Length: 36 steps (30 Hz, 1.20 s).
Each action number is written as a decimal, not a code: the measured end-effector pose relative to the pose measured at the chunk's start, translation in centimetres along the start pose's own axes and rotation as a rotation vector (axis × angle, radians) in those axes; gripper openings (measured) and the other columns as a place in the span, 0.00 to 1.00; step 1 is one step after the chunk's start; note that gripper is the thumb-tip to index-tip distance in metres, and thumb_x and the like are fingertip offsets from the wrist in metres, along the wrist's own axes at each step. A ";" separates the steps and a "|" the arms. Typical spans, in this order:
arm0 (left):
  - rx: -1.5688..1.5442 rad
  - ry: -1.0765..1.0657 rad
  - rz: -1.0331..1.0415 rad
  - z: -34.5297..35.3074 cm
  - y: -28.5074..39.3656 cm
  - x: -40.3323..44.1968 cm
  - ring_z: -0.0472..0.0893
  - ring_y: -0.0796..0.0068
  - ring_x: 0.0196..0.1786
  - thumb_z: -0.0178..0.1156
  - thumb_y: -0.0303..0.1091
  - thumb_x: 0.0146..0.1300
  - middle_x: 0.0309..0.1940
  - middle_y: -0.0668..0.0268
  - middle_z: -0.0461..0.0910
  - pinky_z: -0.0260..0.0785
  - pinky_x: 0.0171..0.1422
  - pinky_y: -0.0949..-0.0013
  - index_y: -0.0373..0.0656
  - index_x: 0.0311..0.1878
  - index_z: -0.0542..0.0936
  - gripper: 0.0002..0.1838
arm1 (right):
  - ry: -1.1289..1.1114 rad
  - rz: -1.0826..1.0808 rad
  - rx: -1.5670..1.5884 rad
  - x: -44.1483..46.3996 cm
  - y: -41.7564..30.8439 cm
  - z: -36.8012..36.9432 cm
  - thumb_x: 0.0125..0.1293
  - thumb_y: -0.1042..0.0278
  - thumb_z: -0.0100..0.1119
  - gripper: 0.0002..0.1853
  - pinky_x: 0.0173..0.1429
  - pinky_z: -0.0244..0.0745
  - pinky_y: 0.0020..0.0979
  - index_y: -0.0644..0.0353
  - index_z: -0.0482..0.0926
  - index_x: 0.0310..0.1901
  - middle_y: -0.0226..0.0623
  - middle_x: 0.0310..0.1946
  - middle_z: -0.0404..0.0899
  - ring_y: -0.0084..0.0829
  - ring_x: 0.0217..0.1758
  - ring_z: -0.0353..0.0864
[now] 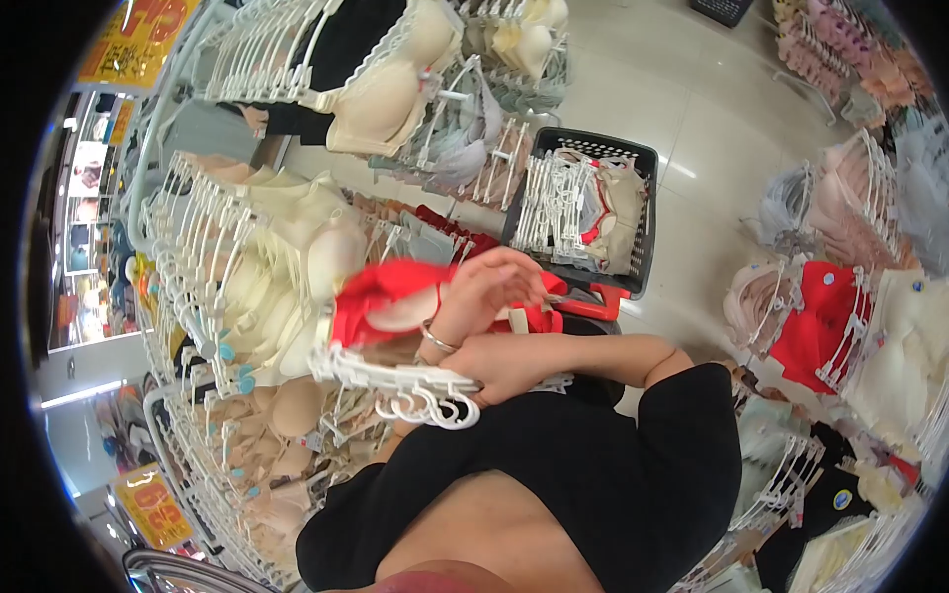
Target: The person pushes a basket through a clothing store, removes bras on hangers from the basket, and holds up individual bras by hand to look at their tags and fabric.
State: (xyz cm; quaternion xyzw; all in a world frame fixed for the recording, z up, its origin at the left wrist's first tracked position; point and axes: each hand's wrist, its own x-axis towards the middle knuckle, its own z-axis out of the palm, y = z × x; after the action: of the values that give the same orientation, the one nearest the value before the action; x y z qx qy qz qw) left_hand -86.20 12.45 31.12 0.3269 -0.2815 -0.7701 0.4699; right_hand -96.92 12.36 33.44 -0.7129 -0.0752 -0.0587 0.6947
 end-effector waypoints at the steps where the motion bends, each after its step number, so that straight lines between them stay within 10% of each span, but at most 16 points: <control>1: -0.001 0.007 -0.012 0.0 -0.7 -0.1 0.79 0.69 0.38 0.48 0.34 0.64 0.34 0.57 0.79 0.72 0.45 0.68 0.33 0.42 0.74 0.13 | -0.064 0.044 0.018 -0.2 0.1 0.1 0.52 0.71 0.59 0.11 0.36 0.71 0.34 0.65 0.72 0.36 0.43 0.25 0.77 0.39 0.30 0.78; 14: 0.153 -0.095 0.157 4.3 3.6 4.8 0.79 0.75 0.36 0.50 0.33 0.63 0.32 0.61 0.80 0.71 0.44 0.72 0.35 0.39 0.76 0.11 | -0.342 0.210 -0.063 -0.2 -0.6 -1.4 0.56 0.72 0.50 0.14 0.45 0.71 0.36 0.66 0.71 0.45 0.46 0.34 0.77 0.41 0.38 0.77; 28: 0.340 -0.518 0.279 12.9 -1.1 7.3 0.79 0.77 0.29 0.51 0.31 0.61 0.26 0.62 0.80 0.72 0.36 0.75 0.34 0.34 0.76 0.09 | -0.102 0.655 -0.247 -11.0 -1.8 -1.7 0.53 0.63 0.61 0.23 0.56 0.66 0.31 0.61 0.74 0.52 0.41 0.46 0.77 0.35 0.50 0.75; 31: 0.258 -0.478 0.318 13.5 -1.3 5.4 0.79 0.77 0.28 0.51 0.30 0.60 0.23 0.62 0.79 0.71 0.34 0.76 0.33 0.32 0.76 0.09 | 0.104 0.088 -0.766 -12.0 -1.9 -1.5 0.53 0.61 0.63 0.20 0.50 0.68 0.30 0.60 0.76 0.47 0.38 0.42 0.78 0.32 0.46 0.76; 36: 0.177 -0.423 0.297 13.7 -2.1 2.2 0.78 0.79 0.27 0.52 0.31 0.61 0.24 0.63 0.79 0.70 0.33 0.77 0.33 0.32 0.75 0.09 | 0.706 0.490 -0.543 -16.9 0.5 -5.0 0.54 0.62 0.62 0.17 0.43 0.68 0.28 0.62 0.76 0.42 0.37 0.35 0.77 0.30 0.38 0.75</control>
State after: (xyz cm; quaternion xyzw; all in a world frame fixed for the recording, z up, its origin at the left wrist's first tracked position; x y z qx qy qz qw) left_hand -98.62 13.04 37.59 0.1538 -0.4846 -0.7162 0.4781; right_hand -113.28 6.96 29.93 -0.8011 0.3516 -0.1491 0.4608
